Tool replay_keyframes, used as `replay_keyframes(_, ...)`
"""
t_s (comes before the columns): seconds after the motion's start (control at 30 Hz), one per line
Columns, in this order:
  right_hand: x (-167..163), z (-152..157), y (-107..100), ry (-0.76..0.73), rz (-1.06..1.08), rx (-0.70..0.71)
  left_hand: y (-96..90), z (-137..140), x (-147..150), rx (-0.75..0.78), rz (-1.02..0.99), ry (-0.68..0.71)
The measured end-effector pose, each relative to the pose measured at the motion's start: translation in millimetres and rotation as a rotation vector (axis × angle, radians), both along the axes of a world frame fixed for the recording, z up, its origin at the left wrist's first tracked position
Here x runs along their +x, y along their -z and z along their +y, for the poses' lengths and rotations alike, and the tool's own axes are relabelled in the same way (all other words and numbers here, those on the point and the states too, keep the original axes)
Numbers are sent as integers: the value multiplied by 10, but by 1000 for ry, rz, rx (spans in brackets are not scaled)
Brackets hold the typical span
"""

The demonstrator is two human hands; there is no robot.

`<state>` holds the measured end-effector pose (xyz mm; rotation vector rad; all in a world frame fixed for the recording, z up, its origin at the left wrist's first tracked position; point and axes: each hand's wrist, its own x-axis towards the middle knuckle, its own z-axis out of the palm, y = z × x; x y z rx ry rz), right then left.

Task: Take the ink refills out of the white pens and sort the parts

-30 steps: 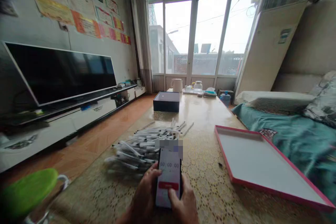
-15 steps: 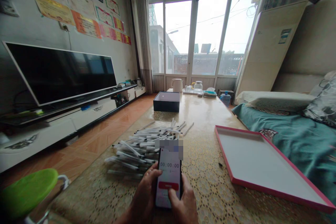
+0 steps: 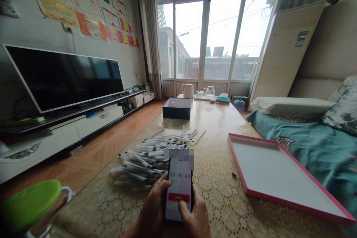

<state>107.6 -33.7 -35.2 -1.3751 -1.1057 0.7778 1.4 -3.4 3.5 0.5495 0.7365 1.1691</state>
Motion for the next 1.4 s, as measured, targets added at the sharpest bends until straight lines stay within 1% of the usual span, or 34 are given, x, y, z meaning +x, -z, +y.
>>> replay_keyframes(0.17, 8, 7, 15, -20, -9, -5, 26, 12, -4, -45, -2, -22)
replay_keyframes(0.4, 10, 16, 31, -21, 4, -16, 44, 41, 0, -60, -14, -27)
replay_keyframes(0.5, 4, 13, 19, -25, 19, -12, 43, 32, 3, -67, -5, -62)
replay_keyframes(0.9, -1, -15, -48, -13, 23, -16, 65, 40, 7, -70, -18, -76)
replay_keyframes(1.1, -2, -27, -89, -18, 33, 8, 45, 40, 1, -53, -17, -63)
replay_keyframes(1.3, -7, -34, -110, -24, 14, 1, 21, 30, -7, -17, -13, -38)
replay_keyframes(1.4, -19, -38, -139, -35, 73, -5, 13, 36, -14, -4, -11, 0)
